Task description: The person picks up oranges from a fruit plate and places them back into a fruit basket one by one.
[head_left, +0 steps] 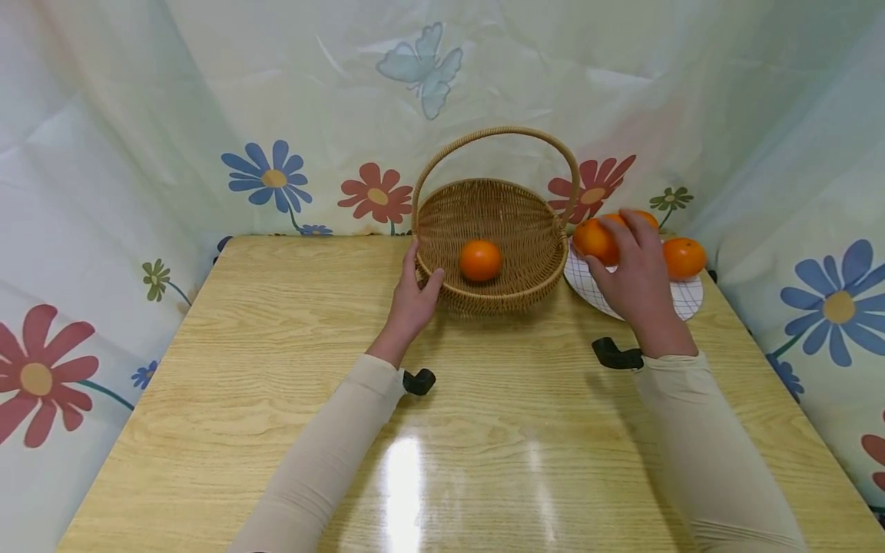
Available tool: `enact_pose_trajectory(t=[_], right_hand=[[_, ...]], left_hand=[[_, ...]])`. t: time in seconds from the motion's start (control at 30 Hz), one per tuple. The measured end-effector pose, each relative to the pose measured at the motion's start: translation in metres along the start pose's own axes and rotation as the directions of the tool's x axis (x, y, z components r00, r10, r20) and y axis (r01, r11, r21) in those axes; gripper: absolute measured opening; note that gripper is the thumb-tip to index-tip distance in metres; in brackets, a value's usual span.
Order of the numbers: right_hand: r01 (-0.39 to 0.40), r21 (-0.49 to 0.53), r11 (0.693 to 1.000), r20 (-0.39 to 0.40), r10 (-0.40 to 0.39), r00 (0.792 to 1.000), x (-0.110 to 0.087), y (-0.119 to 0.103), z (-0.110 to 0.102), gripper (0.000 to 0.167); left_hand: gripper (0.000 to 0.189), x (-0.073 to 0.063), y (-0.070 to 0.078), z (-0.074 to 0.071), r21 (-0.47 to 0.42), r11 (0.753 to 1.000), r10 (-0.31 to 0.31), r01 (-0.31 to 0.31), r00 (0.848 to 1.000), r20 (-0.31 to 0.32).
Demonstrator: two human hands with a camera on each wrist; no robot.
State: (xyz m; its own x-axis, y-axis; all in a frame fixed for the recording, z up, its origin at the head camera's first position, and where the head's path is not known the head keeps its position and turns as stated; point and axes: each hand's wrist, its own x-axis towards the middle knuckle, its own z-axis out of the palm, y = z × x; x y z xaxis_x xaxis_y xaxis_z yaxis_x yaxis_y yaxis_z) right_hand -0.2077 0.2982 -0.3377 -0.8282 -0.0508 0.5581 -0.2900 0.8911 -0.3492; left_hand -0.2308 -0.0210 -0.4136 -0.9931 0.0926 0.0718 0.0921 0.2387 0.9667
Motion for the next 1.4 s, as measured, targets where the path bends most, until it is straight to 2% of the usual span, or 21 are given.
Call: enact_pose_trajectory(t=[0.3,0.57,0.9,1.07,1.4], right_hand=[[-0.012,-0.006,1.0,0.034,0.013,0.999,0.001,-0.017,-0.004,0.054],[0.058,0.024,0.998,0.018,-0.058,0.998,0.006,-0.025,0.0,0.053],[0.091,0.057,0.994,0.028,-0.093,0.995,0.01,-0.03,0.007,0.053],[0.093,0.061,0.994,0.038,-0.096,0.995,0.011,-0.032,0.012,0.055],[0.055,0.094,0.994,0.116,-0.066,0.991,0.009,-0.039,0.018,0.058]], left_hand=[[0.072,0.0,-0.001,0.001,-0.002,1.0,0.024,-0.024,1.0,0.0],[0.07,-0.001,0.001,0.0,0.0,1.0,0.025,-0.025,1.0,-0.001],[0.074,0.0,0.002,0.001,-0.002,1.0,0.026,-0.026,1.0,-0.005],[0.072,-0.001,0.001,0.0,-0.008,1.0,0.016,-0.016,1.0,0.001],[0.072,-0.001,0.0,0.001,-0.006,0.999,0.032,-0.032,0.999,-0.009]])
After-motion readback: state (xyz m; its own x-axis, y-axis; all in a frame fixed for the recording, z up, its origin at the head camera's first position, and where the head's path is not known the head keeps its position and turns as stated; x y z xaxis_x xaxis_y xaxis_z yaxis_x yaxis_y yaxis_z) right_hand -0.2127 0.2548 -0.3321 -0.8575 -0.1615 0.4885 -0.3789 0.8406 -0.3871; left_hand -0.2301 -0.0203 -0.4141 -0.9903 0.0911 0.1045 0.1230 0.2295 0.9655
